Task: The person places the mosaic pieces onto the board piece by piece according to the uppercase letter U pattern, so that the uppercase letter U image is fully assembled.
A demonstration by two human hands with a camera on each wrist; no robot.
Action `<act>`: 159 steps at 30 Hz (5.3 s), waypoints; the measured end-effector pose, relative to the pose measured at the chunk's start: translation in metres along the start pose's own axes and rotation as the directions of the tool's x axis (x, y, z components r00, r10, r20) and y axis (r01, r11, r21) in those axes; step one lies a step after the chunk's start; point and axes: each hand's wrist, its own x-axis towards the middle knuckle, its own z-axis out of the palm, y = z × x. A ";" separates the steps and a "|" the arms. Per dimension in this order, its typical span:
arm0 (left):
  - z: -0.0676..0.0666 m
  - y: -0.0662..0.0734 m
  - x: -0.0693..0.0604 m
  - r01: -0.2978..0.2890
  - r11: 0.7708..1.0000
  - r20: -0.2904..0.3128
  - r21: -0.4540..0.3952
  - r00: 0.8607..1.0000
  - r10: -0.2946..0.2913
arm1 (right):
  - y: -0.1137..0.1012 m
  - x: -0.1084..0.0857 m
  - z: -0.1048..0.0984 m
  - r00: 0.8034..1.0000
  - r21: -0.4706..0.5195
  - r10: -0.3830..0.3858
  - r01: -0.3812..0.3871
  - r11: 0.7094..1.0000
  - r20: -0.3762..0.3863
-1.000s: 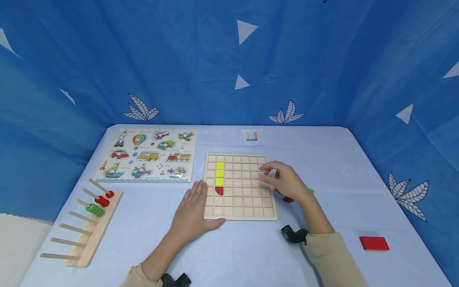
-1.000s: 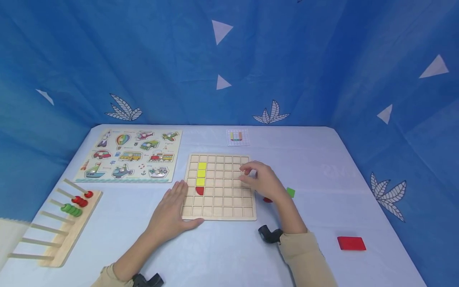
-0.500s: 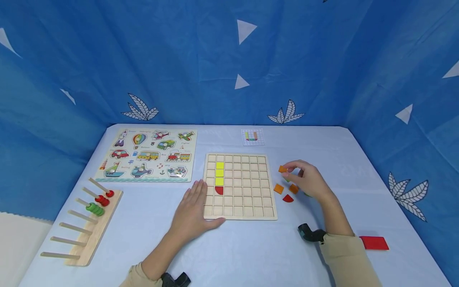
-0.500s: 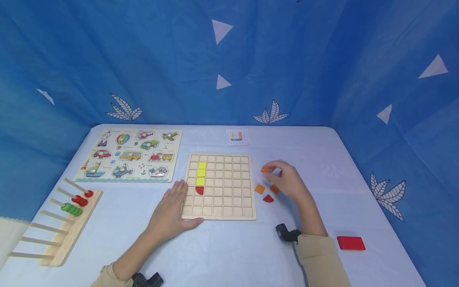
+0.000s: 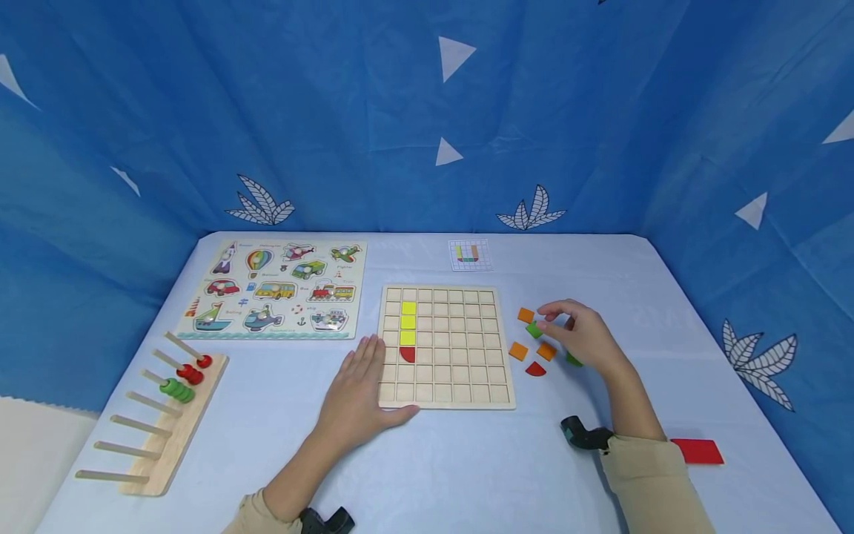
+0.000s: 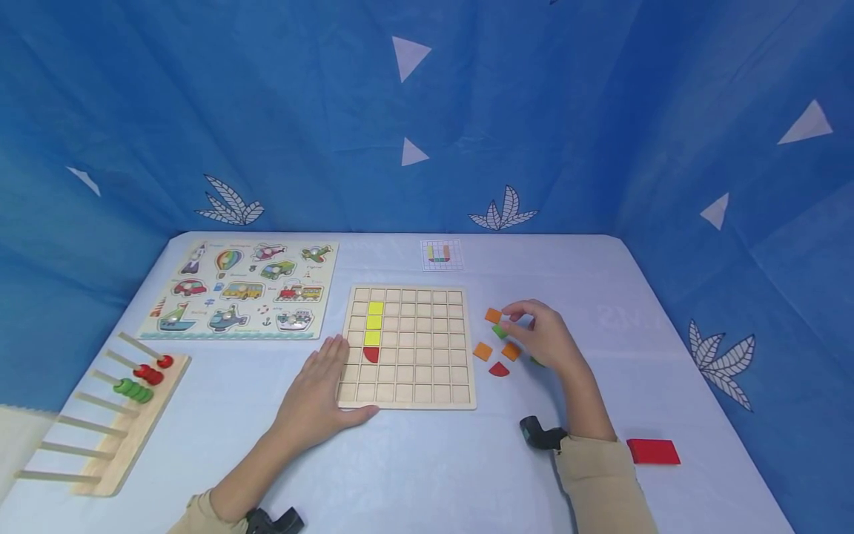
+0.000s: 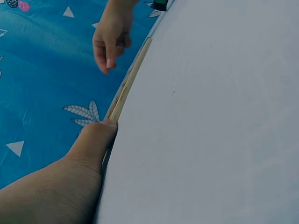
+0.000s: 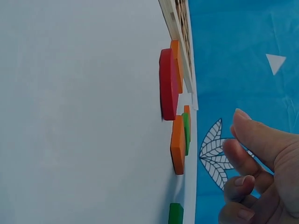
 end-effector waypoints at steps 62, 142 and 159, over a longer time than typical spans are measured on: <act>0.001 0.000 0.000 -0.002 1.000 -0.009 -0.001 1.000 0.002 | 0.002 0.002 0.021 0.999 0.009 -0.033 0.033 0.999 -0.023; -0.003 0.002 -0.001 0.000 1.000 0.014 0.001 1.000 0.000 | -0.117 -0.010 0.119 0.933 0.056 -0.279 0.273 0.960 0.226; -0.002 0.002 -0.001 0.008 1.000 -0.004 -0.012 1.000 -0.008 | -0.083 -0.008 0.071 0.952 0.185 -0.233 0.197 0.963 0.198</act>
